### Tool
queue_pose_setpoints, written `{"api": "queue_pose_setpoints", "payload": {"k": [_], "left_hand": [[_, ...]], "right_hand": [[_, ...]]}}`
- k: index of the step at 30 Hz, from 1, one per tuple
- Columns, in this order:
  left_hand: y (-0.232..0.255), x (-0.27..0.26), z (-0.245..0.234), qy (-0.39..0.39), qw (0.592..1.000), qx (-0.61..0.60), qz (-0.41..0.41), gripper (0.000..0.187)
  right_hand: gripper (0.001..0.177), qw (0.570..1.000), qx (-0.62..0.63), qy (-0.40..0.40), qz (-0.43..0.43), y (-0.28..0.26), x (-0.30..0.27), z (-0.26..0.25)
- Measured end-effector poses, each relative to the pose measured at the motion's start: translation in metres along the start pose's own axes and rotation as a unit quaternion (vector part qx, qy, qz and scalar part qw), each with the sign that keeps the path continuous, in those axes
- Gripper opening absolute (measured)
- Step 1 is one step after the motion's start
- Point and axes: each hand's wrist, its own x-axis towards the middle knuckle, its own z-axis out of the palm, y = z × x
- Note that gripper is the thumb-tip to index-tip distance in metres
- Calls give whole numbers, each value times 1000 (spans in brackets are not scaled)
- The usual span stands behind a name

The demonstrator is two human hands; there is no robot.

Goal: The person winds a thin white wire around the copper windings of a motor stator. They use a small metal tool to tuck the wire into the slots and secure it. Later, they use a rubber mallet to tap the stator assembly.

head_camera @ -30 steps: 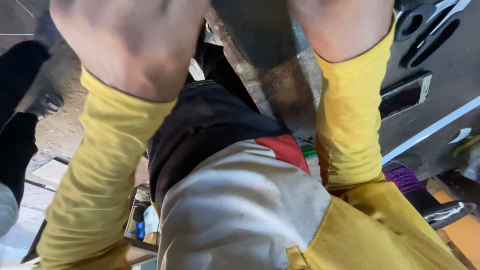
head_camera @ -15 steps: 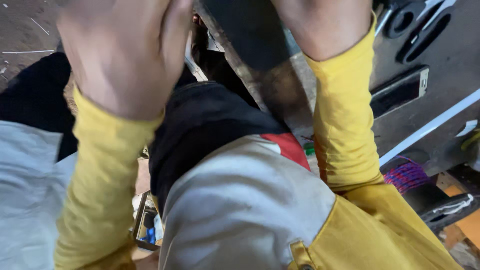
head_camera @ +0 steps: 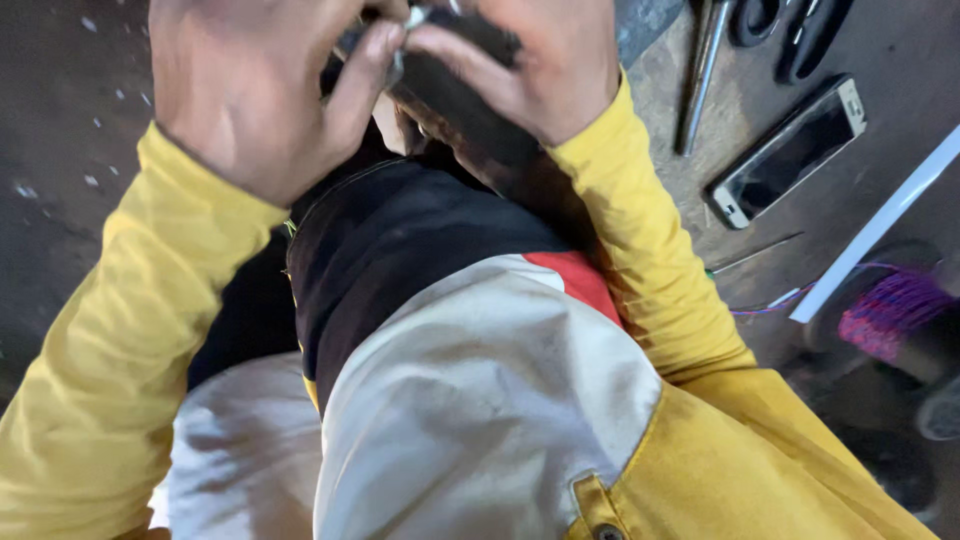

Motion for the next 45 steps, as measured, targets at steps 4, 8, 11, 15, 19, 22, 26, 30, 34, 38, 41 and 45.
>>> {"api": "queue_pose_setpoints", "payload": {"k": [4,8,11,15,19,22,26,30,34,38,41,45], "left_hand": [[-33,32,-21,-71,993,-65,71,15],[-49,45,-57,-105,983,-87,121,19],[-57,61,-56,-127,976,-118,134,22],[-47,46,-89,-132,970,-167,117,24],[-46,49,-75,-120,973,-170,98,23],[-43,53,-66,-128,965,-202,105,20],[-48,57,-73,-193,903,-380,49,8],[-60,73,-78,-274,870,-383,147,15],[-59,87,-72,-328,840,-256,348,21],[-50,95,-77,-397,831,-201,333,34],[-37,86,-74,-354,903,-147,192,26],[-30,86,-72,-368,909,-100,166,27]], "right_hand": [[25,999,-37,18,-4,-6,18,-7],[28,998,-34,49,-2,-23,28,2],[27,996,-40,52,62,-29,28,4],[21,986,-101,62,116,-66,31,-2],[20,985,-120,73,103,-89,29,-11],[10,979,-1,133,156,-123,23,-24],[9,913,107,262,293,-139,7,-23],[9,813,37,334,475,-128,-15,4],[12,799,-31,332,501,-143,-7,41],[21,830,38,356,428,-155,19,75],[22,807,121,402,415,-151,25,99],[18,786,173,436,404,-146,25,116]]}}
